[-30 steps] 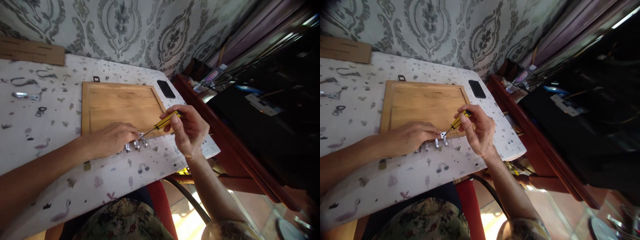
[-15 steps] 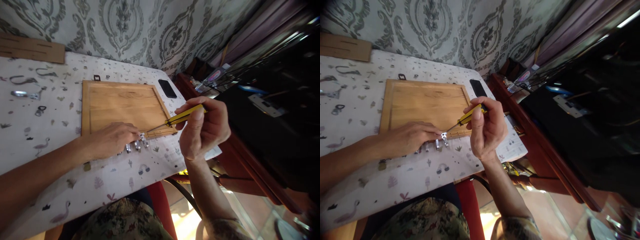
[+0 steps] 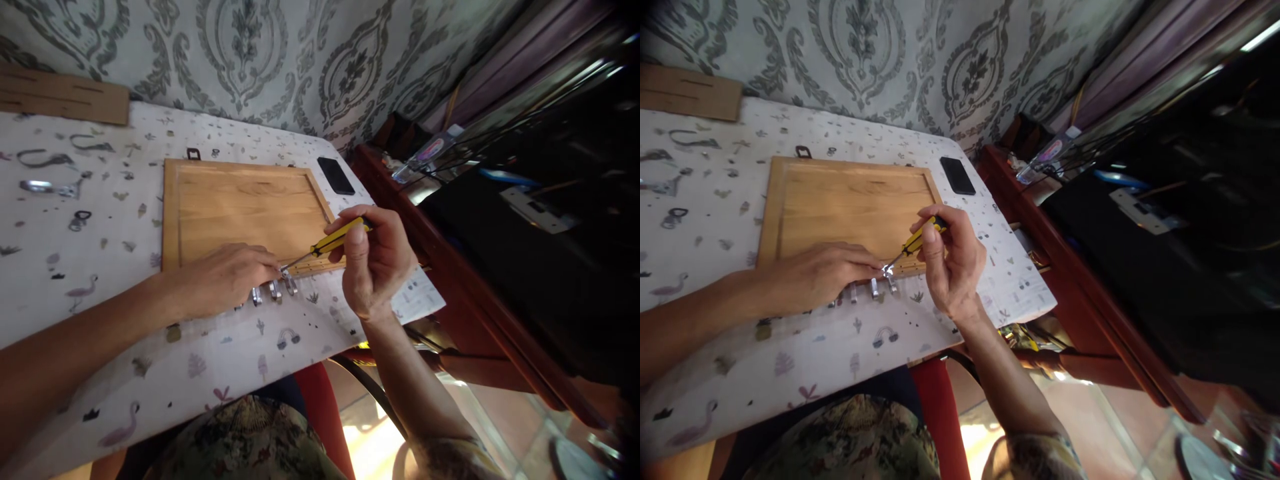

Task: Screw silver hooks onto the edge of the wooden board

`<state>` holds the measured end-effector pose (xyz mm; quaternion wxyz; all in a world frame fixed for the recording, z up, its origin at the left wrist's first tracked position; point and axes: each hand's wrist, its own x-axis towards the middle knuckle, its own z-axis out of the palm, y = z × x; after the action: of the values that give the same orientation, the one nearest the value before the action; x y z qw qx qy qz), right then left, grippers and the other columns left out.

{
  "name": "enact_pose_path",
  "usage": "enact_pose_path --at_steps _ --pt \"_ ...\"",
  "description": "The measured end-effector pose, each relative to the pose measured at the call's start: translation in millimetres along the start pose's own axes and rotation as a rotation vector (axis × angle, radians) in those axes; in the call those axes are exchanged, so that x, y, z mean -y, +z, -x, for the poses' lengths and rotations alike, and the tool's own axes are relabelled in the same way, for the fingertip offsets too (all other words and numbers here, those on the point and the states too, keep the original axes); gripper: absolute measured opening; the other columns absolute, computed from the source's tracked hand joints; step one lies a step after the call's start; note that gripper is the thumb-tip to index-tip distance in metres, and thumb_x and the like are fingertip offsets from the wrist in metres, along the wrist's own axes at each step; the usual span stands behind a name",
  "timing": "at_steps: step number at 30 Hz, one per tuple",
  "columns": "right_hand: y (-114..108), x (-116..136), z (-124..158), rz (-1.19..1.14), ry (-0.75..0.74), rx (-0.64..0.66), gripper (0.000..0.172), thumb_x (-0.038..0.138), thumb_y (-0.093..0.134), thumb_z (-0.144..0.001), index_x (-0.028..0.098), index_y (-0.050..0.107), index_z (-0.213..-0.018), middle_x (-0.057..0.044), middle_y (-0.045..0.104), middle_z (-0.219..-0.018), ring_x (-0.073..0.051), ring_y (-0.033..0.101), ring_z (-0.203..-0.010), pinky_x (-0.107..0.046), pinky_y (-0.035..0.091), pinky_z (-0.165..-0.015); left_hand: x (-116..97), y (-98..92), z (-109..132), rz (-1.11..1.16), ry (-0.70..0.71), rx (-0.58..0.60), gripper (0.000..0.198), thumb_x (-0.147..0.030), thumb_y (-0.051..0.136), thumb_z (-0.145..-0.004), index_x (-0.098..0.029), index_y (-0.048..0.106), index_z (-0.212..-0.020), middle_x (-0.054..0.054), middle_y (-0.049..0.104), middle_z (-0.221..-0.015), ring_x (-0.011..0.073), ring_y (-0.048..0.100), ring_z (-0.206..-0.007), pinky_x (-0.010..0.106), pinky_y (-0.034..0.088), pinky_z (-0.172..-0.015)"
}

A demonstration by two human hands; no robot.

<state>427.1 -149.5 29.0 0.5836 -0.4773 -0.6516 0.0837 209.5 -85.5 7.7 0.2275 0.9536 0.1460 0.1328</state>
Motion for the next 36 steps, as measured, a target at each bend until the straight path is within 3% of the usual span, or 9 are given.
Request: enact_pose_path --at_steps 10,17,22,26,32,36 --pt "-4.1 0.2 2.7 0.068 -0.064 0.053 0.013 0.038 0.062 -0.106 0.033 0.07 -0.115 -0.002 0.075 -0.094 -0.017 0.061 -0.057 -0.038 0.059 -0.06 6.3 3.4 1.5 0.001 0.012 0.0 0.035 0.003 0.062 -0.086 -0.02 0.077 -0.108 0.008 0.078 -0.117 0.0247 0.074 -0.108 0.036 0.057 -0.096" --pt "-4.0 6.0 -3.4 0.115 -0.059 0.081 0.005 0.035 0.073 -0.1 0.031 0.072 -0.103 -0.001 0.073 -0.093 -0.017 0.064 -0.064 -0.036 0.06 -0.063 7.8 3.6 1.6 -0.041 0.019 0.016 0.044 0.006 0.06 -0.08 -0.019 0.077 -0.113 0.009 0.078 -0.122 0.0257 0.073 -0.111 0.036 0.058 -0.095" --pt "-7.3 4.8 -10.4 -0.073 -0.018 0.227 0.024 0.047 0.071 -0.1 0.027 0.074 -0.113 -0.001 0.073 -0.099 -0.013 0.066 -0.072 -0.028 0.06 -0.063 1.4 -1.0 1.2 -0.047 -0.002 0.019 0.042 0.006 0.055 -0.084 -0.018 0.077 -0.112 0.009 0.078 -0.121 0.0253 0.073 -0.111 0.036 0.058 -0.096" --pt "-17.1 4.5 -15.7 -0.15 0.023 0.337 0.034 0.052 0.062 -0.105 0.025 0.076 -0.12 -0.003 0.075 -0.105 -0.01 0.066 -0.068 -0.025 0.06 -0.061 2.6 0.9 1.5 -0.047 0.022 0.002 0.043 0.005 0.055 -0.085 -0.019 0.077 -0.113 0.009 0.078 -0.123 0.0253 0.073 -0.11 0.037 0.058 -0.096" --pt "-15.9 0.8 -21.8 -0.228 0.109 0.282 0.031 0.051 0.073 -0.098 0.021 0.074 -0.1 -0.001 0.079 -0.093 -0.006 0.057 -0.047 -0.021 0.05 -0.043 6.7 5.0 0.9 -0.004 0.018 -0.019 0.043 0.006 0.054 -0.086 -0.021 0.078 -0.109 0.006 0.079 -0.116 0.0221 0.074 -0.103 0.031 0.057 -0.088" --pt "-5.9 2.1 -18.4 -0.27 0.137 0.2 0.03 0.051 0.073 -0.098 0.021 0.07 -0.096 0.0 0.079 -0.087 -0.004 0.054 -0.043 -0.02 0.044 -0.039 5.4 4.6 0.5 0.009 0.035 -0.032 0.037 0.003 0.054 -0.089 -0.02 0.077 -0.106 0.006 0.078 -0.114 0.0211 0.073 -0.102 0.03 0.056 -0.087"
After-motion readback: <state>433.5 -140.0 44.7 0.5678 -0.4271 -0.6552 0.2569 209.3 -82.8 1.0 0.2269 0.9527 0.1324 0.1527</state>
